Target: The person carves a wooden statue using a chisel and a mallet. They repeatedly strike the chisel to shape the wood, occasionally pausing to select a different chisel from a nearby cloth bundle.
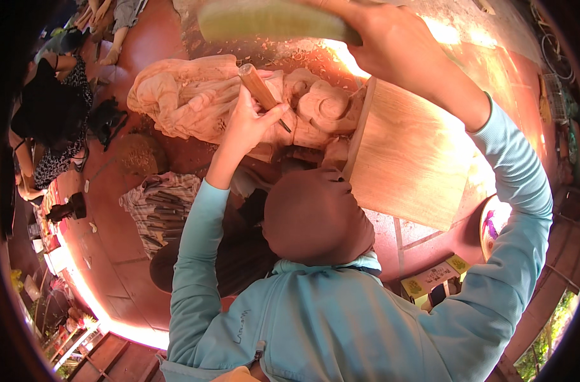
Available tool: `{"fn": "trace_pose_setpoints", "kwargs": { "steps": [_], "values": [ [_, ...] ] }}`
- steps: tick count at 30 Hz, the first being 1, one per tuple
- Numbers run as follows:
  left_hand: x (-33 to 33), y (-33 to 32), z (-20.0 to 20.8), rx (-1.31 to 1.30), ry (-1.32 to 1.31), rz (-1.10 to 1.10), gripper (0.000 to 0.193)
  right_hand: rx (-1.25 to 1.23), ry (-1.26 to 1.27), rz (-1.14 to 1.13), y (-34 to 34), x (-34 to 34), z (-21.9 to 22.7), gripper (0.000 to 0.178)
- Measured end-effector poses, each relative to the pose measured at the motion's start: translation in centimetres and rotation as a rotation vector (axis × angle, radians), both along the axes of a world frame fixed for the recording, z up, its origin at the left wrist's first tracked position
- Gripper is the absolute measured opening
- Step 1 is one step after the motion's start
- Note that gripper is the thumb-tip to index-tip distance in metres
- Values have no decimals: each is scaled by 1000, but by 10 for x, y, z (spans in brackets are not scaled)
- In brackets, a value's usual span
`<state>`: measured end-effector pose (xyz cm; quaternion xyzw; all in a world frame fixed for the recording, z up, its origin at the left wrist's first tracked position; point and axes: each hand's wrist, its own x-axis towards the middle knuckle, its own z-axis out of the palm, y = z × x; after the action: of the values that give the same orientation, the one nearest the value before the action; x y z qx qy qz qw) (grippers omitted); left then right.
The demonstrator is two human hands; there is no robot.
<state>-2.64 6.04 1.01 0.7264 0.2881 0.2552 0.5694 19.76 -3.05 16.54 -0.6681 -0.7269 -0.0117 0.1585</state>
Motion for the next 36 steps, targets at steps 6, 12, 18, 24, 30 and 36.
{"fn": "trace_pose_setpoints", "kwargs": {
  "steps": [6, 12, 18, 24, 30, 36],
  "values": [
    [6, 0, -3, -28, 37, -43, 61, -160, -155, 22, 0, -1, -1, 73],
    [4, 6, -7, -10, 43, -71, 65, -186, 196, -39, 0, -2, 17, 82],
    [13, 27, 22, -100, 85, 60, 73, -107, 265, 57, -1, 6, 10, 77],
    [32, 46, 15, -182, 121, 70, 80, -267, 475, -62, 14, 21, -9, 74],
    [43, 55, 13, -186, 203, 31, 78, 7, 364, 50, 19, 42, -24, 73],
    [51, 56, 16, -91, 269, -77, 81, 100, 481, 98, 51, 68, -45, 72]
  ]
}}
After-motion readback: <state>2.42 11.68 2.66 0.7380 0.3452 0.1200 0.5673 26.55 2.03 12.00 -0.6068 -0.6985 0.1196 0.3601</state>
